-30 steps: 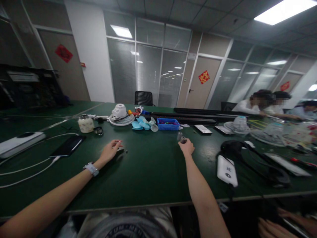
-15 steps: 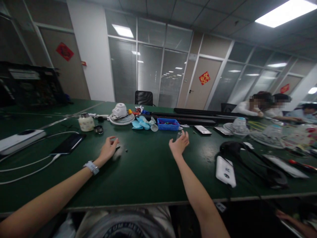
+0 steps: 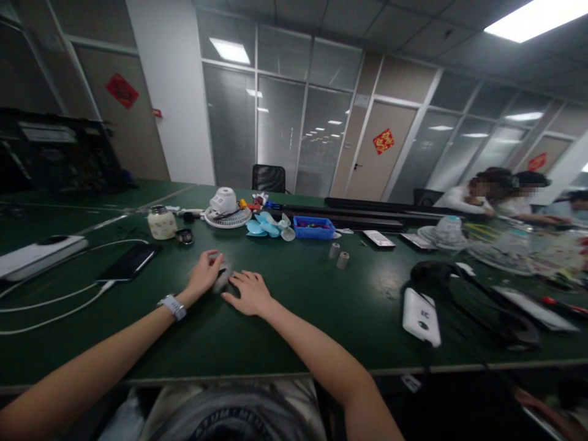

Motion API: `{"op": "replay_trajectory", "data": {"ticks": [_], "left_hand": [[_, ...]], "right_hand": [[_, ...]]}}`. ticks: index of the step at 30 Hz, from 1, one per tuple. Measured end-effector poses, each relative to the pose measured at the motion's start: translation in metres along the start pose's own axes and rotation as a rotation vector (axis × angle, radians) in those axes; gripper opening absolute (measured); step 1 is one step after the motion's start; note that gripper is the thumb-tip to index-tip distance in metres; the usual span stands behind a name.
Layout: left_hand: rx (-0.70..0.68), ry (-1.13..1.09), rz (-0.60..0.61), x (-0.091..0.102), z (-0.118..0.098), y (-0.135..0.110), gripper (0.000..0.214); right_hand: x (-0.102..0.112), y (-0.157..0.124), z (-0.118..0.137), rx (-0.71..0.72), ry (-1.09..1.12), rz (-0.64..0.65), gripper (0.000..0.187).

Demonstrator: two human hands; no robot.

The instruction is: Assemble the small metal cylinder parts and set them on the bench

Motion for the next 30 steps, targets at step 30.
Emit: {"op": "replay_trajectory", "data": {"ticks": [30], "left_hand": [[-0.024, 0.059, 0.073, -0.001, -0.011, -0.004, 0.040]], "right_hand": [[0.170, -0.163, -0.284, -1.016, -0.107, -0.822, 0.029]]}}
Point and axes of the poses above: each hand's wrist, its own y-axis towards the middle knuckle, its own x-axis out of the back of the hand, z = x × y, the point moved 9 cm from there along y, towards the middle knuckle, and after that the axes turned 1 degree about -y, right-handed, at the moved point
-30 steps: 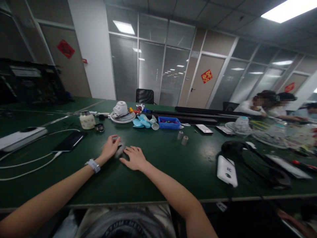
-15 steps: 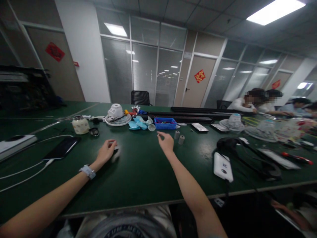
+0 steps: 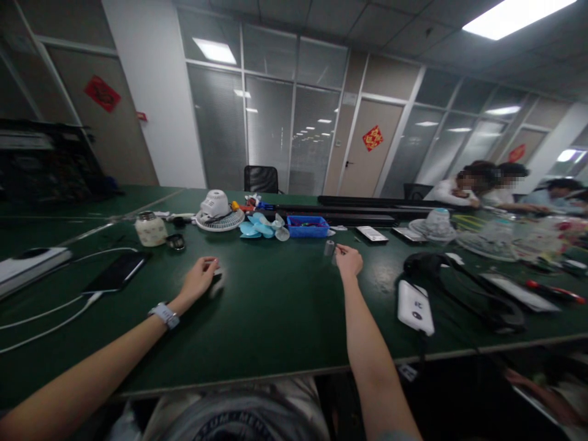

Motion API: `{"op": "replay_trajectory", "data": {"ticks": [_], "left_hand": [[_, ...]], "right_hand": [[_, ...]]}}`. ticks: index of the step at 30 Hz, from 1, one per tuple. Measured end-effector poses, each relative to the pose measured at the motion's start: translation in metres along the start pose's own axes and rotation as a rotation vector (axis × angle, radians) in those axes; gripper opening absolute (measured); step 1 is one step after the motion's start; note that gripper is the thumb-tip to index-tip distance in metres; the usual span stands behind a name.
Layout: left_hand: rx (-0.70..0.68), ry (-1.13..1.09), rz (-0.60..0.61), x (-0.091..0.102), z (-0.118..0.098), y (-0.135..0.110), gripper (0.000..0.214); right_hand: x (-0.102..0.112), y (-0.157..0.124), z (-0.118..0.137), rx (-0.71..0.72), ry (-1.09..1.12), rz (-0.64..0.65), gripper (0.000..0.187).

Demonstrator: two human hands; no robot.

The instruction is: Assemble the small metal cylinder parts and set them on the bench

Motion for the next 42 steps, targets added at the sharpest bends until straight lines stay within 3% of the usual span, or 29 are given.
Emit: {"op": "replay_trajectory", "data": {"ticks": [13, 18, 32, 38, 42], "left_hand": [[-0.011, -0.015, 0.023, -0.002, 0.000, -0.001, 0.041], [-0.002, -0.008, 0.037, -0.002, -0.003, -0.003, 0.041], [-0.034, -0.015, 0.050, -0.001, -0.010, -0.007, 0.036], [-0.044, -0.014, 0.057, -0.004, -0.007, -0.005, 0.036], [-0.043, -0.005, 0.071, -0.006, -0.006, -0.005, 0.035]], "right_hand": [[0.004, -0.001, -0.004, -0.048, 0.016, 0.018, 0.032], [0.001, -0.001, -0.007, -0.074, -0.011, 0.089, 0.033], [-0.027, 0.005, -0.006, 0.177, -0.042, 0.033, 0.045], [-0.032, 0.000, 0.011, 0.308, -0.205, -0.066, 0.072], [-0.032, -0.002, 0.024, 0.359, -0.308, -0.171, 0.054]]}}
Point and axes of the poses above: each hand's wrist, its own y-axis towards the middle knuckle, its own x-axis out of the back of the hand, z = x × y, the point moved 9 cm from there along y, towards the middle knuckle, and after that the axes turned 1 degree about -y, right-handed, at the moved point
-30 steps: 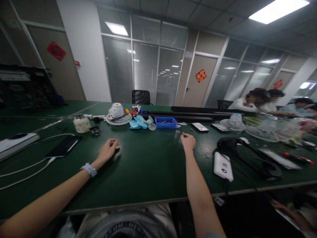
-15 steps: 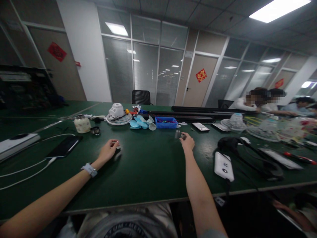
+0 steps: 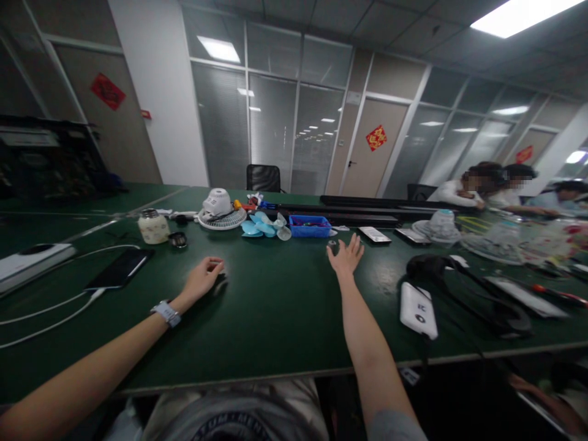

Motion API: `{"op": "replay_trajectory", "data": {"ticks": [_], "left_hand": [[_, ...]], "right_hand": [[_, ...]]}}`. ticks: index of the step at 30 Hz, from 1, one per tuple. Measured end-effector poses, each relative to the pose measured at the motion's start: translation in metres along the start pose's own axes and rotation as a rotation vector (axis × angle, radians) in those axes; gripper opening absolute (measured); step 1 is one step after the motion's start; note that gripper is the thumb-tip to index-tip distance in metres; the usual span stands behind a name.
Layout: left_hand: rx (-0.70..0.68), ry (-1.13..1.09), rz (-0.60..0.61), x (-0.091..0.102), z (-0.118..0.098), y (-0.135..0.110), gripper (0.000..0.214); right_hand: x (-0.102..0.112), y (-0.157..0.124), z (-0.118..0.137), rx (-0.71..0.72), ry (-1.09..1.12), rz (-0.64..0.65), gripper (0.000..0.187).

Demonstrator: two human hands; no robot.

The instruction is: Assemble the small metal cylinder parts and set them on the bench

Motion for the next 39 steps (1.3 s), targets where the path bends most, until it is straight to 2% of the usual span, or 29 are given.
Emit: {"op": "replay_trajectory", "data": {"ticks": [7, 13, 16, 19, 24, 27, 31, 35, 39], "left_hand": [[-0.014, 0.012, -0.005, 0.001, -0.001, -0.001, 0.032], [-0.049, -0.011, -0.006, -0.003, 0.002, 0.002, 0.032], [-0.067, -0.026, -0.005, -0.003, 0.000, 0.001, 0.032], [-0.127, -0.043, 0.002, -0.003, -0.010, -0.003, 0.034], [-0.381, -0.051, -0.014, -0.001, -0.049, -0.023, 0.040], [-0.527, -0.042, -0.042, 0.003, -0.072, -0.036, 0.037], [-0.587, 0.015, -0.031, 0.005, -0.085, -0.040, 0.035], [-0.533, 0.061, 0.038, 0.000, -0.088, -0.034, 0.036], [-0.476, 0.053, 0.027, 0.003, -0.092, -0.029, 0.026]], "right_hand": [[-0.009, 0.005, 0.005, 0.033, -0.030, -0.032, 0.041], [-0.002, 0.001, 0.018, 0.112, 0.050, -0.049, 0.040], [0.006, -0.009, 0.044, 0.153, 0.138, -0.012, 0.040], [0.017, -0.029, 0.092, 0.223, 0.275, 0.053, 0.040], [0.048, -0.081, 0.195, 0.454, 0.514, 0.224, 0.038], [0.063, -0.108, 0.234, 0.506, 0.638, 0.309, 0.033], [0.059, -0.127, 0.251, 0.428, 0.797, 0.424, 0.028], [0.041, -0.135, 0.254, 0.335, 1.001, 0.579, 0.024], [0.039, -0.137, 0.258, 0.305, 1.172, 0.671, 0.023]]}}
Point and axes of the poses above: each hand's wrist, its own y-axis towards the middle knuckle, its own x-axis out of the back of the hand, z = x × y, the point moved 9 cm from there along y, towards the middle knuckle, and after that the axes turned 1 degree about -y, right-handed, at the moved point
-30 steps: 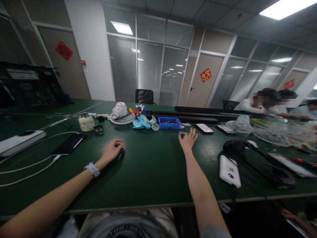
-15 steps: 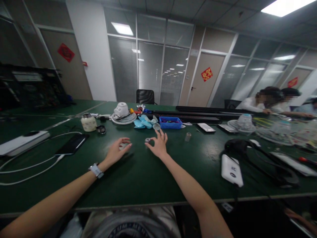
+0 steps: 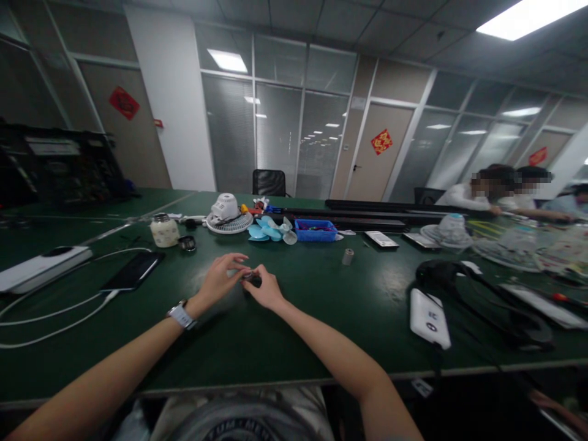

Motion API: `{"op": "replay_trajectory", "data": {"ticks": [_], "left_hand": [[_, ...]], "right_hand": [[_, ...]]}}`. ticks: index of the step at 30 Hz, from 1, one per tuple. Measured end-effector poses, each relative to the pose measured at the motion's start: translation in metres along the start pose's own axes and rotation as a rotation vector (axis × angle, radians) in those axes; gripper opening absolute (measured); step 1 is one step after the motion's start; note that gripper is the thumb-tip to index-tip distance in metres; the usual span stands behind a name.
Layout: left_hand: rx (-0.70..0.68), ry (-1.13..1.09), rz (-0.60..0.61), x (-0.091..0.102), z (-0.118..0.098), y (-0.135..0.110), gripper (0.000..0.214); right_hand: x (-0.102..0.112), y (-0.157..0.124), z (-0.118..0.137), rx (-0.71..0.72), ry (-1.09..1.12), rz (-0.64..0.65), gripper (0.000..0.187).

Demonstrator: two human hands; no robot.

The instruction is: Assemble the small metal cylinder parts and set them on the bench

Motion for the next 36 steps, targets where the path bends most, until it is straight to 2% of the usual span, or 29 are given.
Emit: {"op": "replay_trajectory", "data": {"ticks": [3, 6, 12, 18, 22, 25, 27, 32, 36], "left_hand": [[0.034, -0.003, -0.063, 0.009, 0.003, 0.002, 0.016], [0.037, -0.028, -0.111, 0.017, 0.012, 0.000, 0.020], [0.001, -0.147, -0.004, 0.002, 0.017, -0.002, 0.043], [-0.018, -0.048, 0.058, -0.006, 0.002, 0.001, 0.034], [0.005, -0.035, -0.038, 0.004, 0.000, 0.006, 0.014], [0.077, -0.075, -0.147, 0.017, 0.013, 0.007, 0.019], [0.073, -0.083, -0.163, 0.021, 0.024, 0.006, 0.023], [0.059, -0.066, 0.044, 0.003, 0.054, -0.002, 0.035], [0.056, -0.069, 0.174, -0.014, 0.061, -0.006, 0.041]], "right_hand": [[0.000, -0.001, 0.003, 0.003, 0.026, 0.006, 0.024], [0.001, -0.002, 0.001, -0.006, 0.002, -0.002, 0.025], [0.000, -0.002, 0.001, 0.020, 0.016, -0.002, 0.023], [0.001, -0.003, 0.001, 0.012, -0.003, 0.002, 0.023], [0.000, -0.003, -0.003, -0.001, -0.014, -0.004, 0.026], [-0.001, -0.003, -0.005, -0.013, -0.001, 0.005, 0.027], [-0.001, -0.004, -0.003, -0.012, 0.002, 0.011, 0.028], [0.001, -0.005, -0.004, -0.026, -0.015, 0.010, 0.031], [0.002, -0.005, -0.005, -0.025, -0.017, -0.007, 0.034]]}}
Point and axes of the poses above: each hand's wrist, its own y-axis towards the middle knuckle, its own x-axis out of the back of the hand, z = x × y, the point moved 9 cm from there along y, towards the middle knuckle, and after that the axes turned 1 degree about -y, right-handed, at the moved point
